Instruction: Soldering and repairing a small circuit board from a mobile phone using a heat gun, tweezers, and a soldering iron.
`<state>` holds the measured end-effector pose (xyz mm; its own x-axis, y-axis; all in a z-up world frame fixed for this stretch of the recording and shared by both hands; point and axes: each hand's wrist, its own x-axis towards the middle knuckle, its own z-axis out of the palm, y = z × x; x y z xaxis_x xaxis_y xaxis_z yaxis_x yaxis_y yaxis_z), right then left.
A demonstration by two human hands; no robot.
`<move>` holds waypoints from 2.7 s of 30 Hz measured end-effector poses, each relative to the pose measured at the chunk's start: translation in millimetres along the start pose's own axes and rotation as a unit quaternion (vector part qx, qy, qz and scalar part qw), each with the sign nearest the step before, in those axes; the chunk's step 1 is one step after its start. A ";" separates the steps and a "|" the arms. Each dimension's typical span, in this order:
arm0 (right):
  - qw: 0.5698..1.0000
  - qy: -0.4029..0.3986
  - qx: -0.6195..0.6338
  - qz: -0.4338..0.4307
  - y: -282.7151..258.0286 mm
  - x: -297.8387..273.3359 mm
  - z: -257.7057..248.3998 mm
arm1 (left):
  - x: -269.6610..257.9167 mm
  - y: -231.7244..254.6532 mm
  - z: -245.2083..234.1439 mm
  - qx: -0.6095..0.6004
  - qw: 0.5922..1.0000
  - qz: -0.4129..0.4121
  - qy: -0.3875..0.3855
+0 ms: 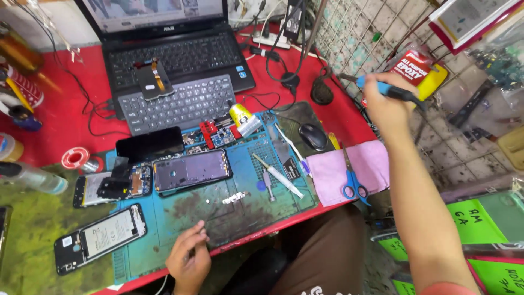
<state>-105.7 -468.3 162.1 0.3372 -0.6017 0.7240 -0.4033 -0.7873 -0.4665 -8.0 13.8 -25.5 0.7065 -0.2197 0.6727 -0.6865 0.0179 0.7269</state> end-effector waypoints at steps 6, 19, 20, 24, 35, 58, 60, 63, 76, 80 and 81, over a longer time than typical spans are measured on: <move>0.955 -0.167 -0.223 0.100 45.3 34.8 108.2 | 0.8 1.2 2.9 0.018 0.999 0.023 -0.014; 0.965 -0.204 -0.038 0.161 98.3 33.9 139.7 | 11.0 7.6 4.1 0.046 0.998 0.042 -0.024; 0.962 -0.212 -0.027 0.170 95.6 34.4 130.1 | 9.6 6.5 4.0 0.033 0.998 0.042 -0.025; 0.933 -0.224 0.075 0.272 73.5 31.8 90.4 | 4.1 2.6 1.4 0.006 0.999 0.024 -0.038; 0.921 -0.115 0.232 0.292 135.0 -24.6 121.0 | 14.9 16.1 -2.0 0.006 0.999 -0.032 -0.020; 0.944 -0.187 0.172 0.208 103.5 -162.5 70.5 | 110.9 -8.1 121.1 -0.086 0.930 -0.357 0.031; 0.946 -0.181 0.162 0.214 91.7 -162.2 67.8 | 120.4 -5.4 128.7 -0.051 0.928 -0.368 0.036; 0.947 -0.183 0.160 0.210 96.3 -160.6 70.3 | 121.7 -7.5 136.7 -0.052 0.926 -0.374 0.032; 0.944 -0.205 0.166 0.199 91.8 -158.5 61.8 | 121.9 23.3 63.6 -0.159 0.949 -0.273 0.020; 0.945 -0.199 0.176 0.193 88.6 -160.0 58.8 | 87.4 19.7 14.5 -0.164 0.948 -0.273 0.002; 0.946 -0.198 0.175 0.189 86.7 -159.3 57.9 | 76.8 14.8 4.8 -0.168 0.942 -0.291 -0.006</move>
<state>-145.2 -448.6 -23.1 0.5454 -0.7978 0.2571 -0.2760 -0.4605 -0.8436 35.3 -7.5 36.3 0.9428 -0.2991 0.1469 -0.0890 0.1990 0.9759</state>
